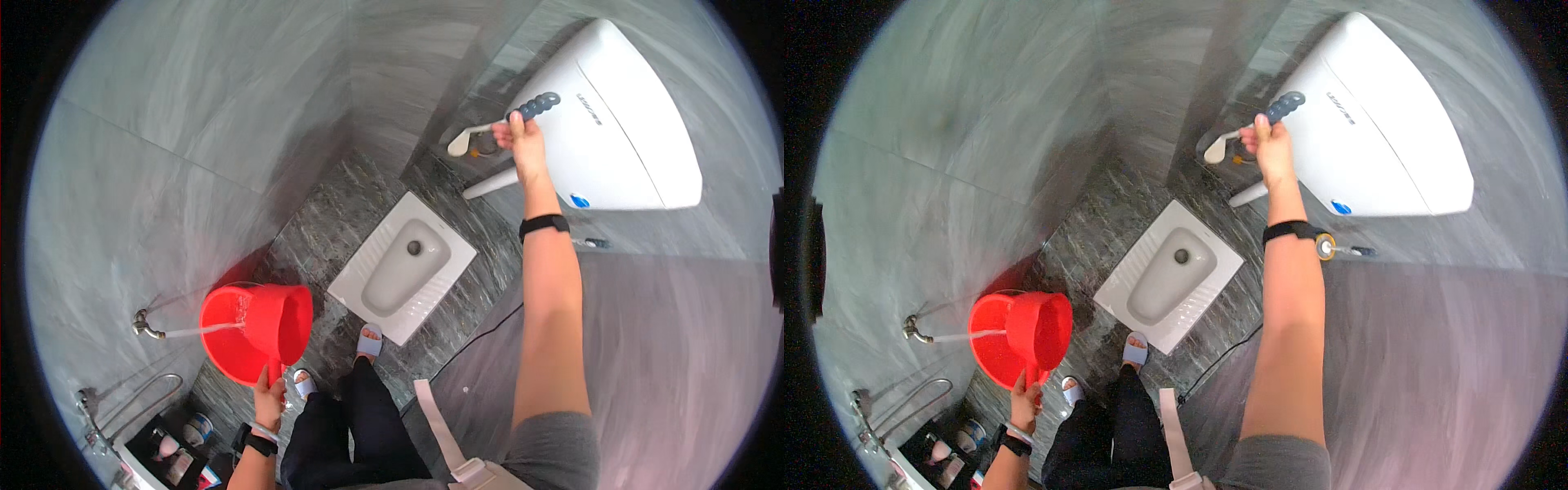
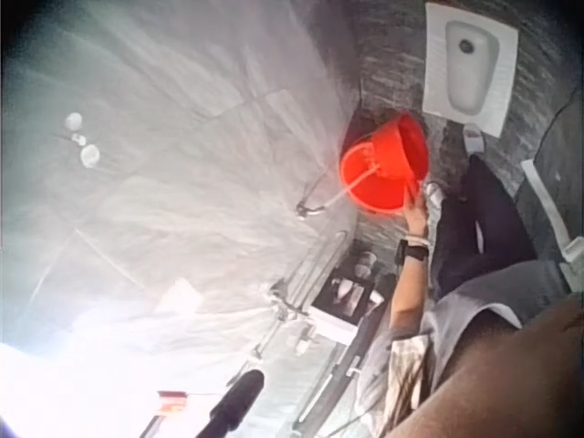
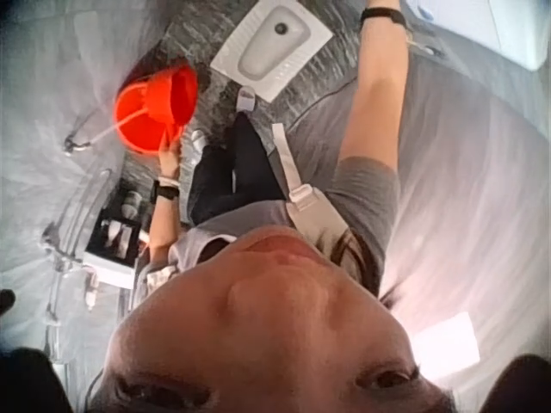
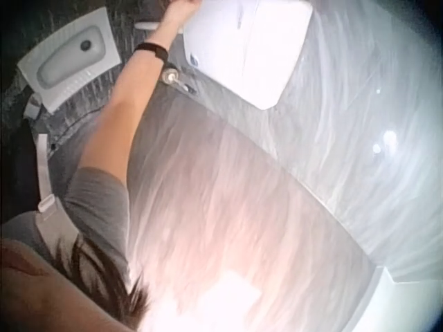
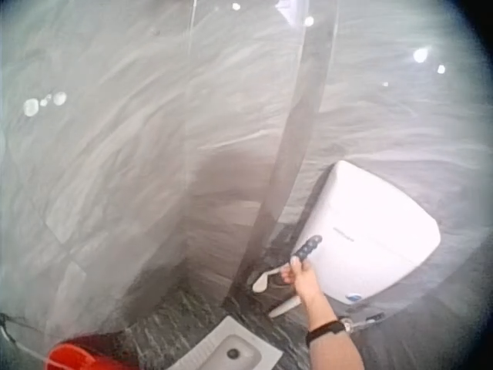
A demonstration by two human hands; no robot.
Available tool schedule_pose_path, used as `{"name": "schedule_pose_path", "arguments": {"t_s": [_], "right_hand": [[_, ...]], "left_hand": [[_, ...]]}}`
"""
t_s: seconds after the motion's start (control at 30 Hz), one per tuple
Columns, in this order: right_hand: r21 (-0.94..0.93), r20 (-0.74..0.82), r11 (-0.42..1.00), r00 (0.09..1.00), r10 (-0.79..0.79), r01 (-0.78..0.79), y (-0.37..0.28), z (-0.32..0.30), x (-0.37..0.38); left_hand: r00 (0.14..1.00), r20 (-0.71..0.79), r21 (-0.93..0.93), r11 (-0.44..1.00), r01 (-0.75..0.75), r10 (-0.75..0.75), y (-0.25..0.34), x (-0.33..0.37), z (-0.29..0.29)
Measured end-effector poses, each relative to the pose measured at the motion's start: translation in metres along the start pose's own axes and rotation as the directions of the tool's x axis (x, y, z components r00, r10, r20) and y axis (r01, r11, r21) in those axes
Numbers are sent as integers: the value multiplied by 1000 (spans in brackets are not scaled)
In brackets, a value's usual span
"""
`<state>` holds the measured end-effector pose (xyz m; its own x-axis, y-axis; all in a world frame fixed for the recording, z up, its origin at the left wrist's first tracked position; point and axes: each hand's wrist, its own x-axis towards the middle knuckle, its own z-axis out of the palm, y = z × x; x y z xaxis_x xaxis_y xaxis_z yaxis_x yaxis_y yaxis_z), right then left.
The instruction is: Clean a bathroom including the sink and squat toilet.
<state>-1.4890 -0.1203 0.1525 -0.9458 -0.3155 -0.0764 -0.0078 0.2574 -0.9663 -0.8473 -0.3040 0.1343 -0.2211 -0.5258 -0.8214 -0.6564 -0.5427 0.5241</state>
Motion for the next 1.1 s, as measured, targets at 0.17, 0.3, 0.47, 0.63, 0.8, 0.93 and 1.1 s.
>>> {"name": "schedule_pose_path", "arguments": {"t_s": [0.17, 0.3, 0.47, 0.63, 0.8, 0.93, 1.1], "right_hand": [[-58, -58, 998, 998, -35, 32, 7, 29, 78], [-134, 38, 991, 999, 34, -28, 23, 40, 109], [-344, 38, 931, 993, -112, 118, 35, 61, 120], [-404, 57, 854, 940, -335, 329, 68, 27, 106], [-886, 399, 360, 874, 278, 291, 115, 4, -78], [-880, -90, -467, 937, 339, 84, 156, -173, -126], [-687, -97, -724, 978, 183, 67, 150, -272, -119]], "left_hand": [[997, -53, -11, 999, 52, -53, -16, 10, -1], [992, -73, -28, 994, 102, -104, -24, 16, 2], [989, -98, 0, 993, 114, -114, -41, 19, -1], [993, -34, -11, 993, 114, -115, -47, 30, 26], [987, -72, 0, 989, 145, -145, -16, 7, 23], [989, -82, 27, 991, 128, -126, -27, 23, 32], [998, -70, 132, 991, 9, 0, -38, 44, 19]]}}
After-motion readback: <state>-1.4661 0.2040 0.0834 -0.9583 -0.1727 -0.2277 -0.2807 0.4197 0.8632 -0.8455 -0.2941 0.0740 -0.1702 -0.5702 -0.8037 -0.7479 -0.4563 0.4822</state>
